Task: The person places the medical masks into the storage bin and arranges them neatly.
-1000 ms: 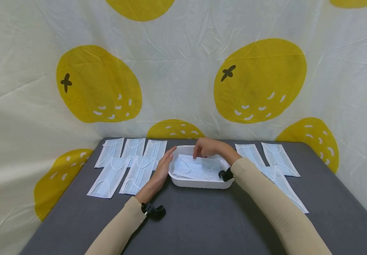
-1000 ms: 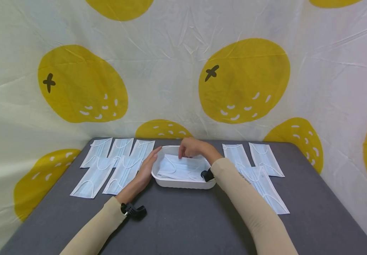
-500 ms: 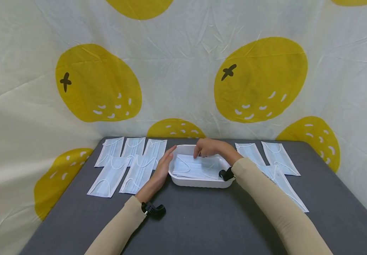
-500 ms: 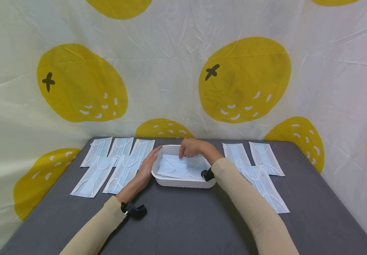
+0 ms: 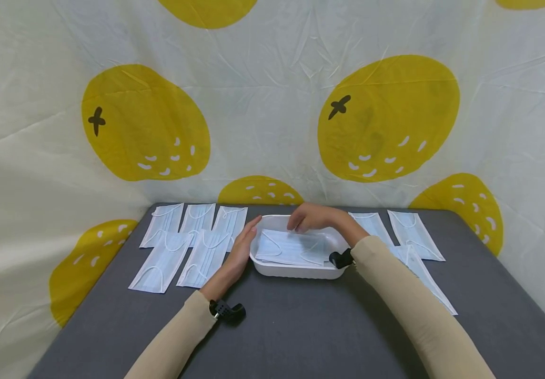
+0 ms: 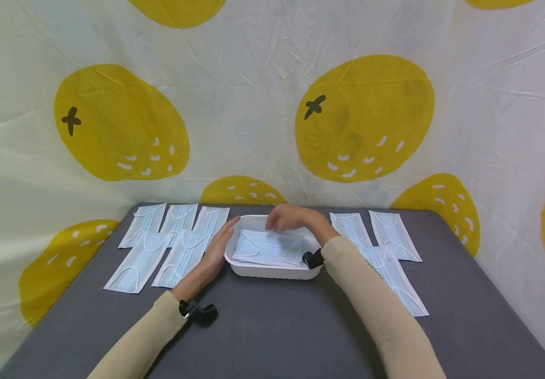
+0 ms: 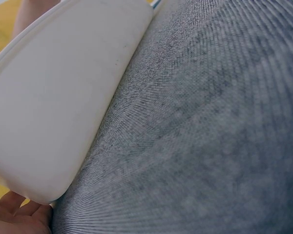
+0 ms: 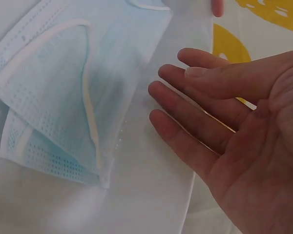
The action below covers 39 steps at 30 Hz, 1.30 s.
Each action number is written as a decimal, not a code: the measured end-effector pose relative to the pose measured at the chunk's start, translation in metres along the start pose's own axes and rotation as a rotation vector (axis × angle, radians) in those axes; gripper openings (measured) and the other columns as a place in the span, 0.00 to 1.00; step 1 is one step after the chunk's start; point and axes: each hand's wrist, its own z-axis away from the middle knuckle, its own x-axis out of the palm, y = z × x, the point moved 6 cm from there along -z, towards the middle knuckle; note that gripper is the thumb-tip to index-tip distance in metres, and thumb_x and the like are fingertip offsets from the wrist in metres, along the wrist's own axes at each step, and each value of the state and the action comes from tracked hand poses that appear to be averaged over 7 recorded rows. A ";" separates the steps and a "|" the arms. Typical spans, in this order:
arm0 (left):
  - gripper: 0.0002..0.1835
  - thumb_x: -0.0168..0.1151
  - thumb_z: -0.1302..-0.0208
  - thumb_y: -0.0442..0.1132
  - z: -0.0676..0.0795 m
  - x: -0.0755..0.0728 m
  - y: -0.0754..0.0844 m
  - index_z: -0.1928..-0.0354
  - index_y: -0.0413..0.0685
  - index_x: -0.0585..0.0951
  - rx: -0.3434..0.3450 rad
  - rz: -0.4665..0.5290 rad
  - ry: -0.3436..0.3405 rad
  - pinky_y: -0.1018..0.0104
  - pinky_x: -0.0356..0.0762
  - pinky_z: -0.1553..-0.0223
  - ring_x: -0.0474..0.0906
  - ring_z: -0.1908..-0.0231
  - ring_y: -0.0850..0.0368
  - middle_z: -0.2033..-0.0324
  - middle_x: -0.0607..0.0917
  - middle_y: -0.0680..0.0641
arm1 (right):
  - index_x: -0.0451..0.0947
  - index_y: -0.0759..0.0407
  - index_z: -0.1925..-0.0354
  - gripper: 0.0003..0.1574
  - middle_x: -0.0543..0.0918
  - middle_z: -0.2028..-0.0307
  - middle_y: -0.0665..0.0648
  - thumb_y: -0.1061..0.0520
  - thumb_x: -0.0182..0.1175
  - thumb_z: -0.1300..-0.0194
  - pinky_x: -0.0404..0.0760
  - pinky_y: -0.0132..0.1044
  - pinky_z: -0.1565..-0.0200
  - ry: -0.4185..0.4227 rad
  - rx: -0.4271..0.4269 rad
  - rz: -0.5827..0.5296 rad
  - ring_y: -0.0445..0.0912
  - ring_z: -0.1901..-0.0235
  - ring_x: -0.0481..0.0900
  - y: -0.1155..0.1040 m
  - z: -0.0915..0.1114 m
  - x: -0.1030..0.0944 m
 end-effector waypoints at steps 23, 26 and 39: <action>0.26 0.35 0.15 0.47 -0.002 -0.001 0.000 0.20 0.58 0.62 -0.001 -0.001 -0.012 0.43 0.42 0.18 0.51 0.19 0.49 0.20 0.61 0.49 | 0.81 0.64 0.42 0.17 0.86 0.47 0.65 0.60 0.57 0.23 0.87 0.36 0.49 0.465 -0.022 -0.229 0.52 0.50 0.87 0.025 0.143 -0.043; 0.26 0.35 0.15 0.47 -0.001 -0.001 -0.001 0.20 0.58 0.62 -0.001 0.001 -0.009 0.43 0.42 0.18 0.51 0.19 0.48 0.20 0.61 0.49 | 0.79 0.68 0.41 0.18 0.87 0.48 0.59 0.60 0.57 0.23 0.87 0.33 0.50 0.511 -0.013 -0.263 0.47 0.51 0.88 0.036 0.168 -0.042; 0.26 0.35 0.15 0.46 0.002 0.001 0.002 0.19 0.57 0.61 0.023 0.019 -0.028 0.42 0.42 0.18 0.50 0.18 0.47 0.20 0.60 0.47 | 0.81 0.68 0.44 0.15 0.89 0.53 0.47 0.66 0.55 0.23 0.88 0.31 0.54 0.708 -0.059 -0.415 0.40 0.57 0.89 0.098 0.245 -0.044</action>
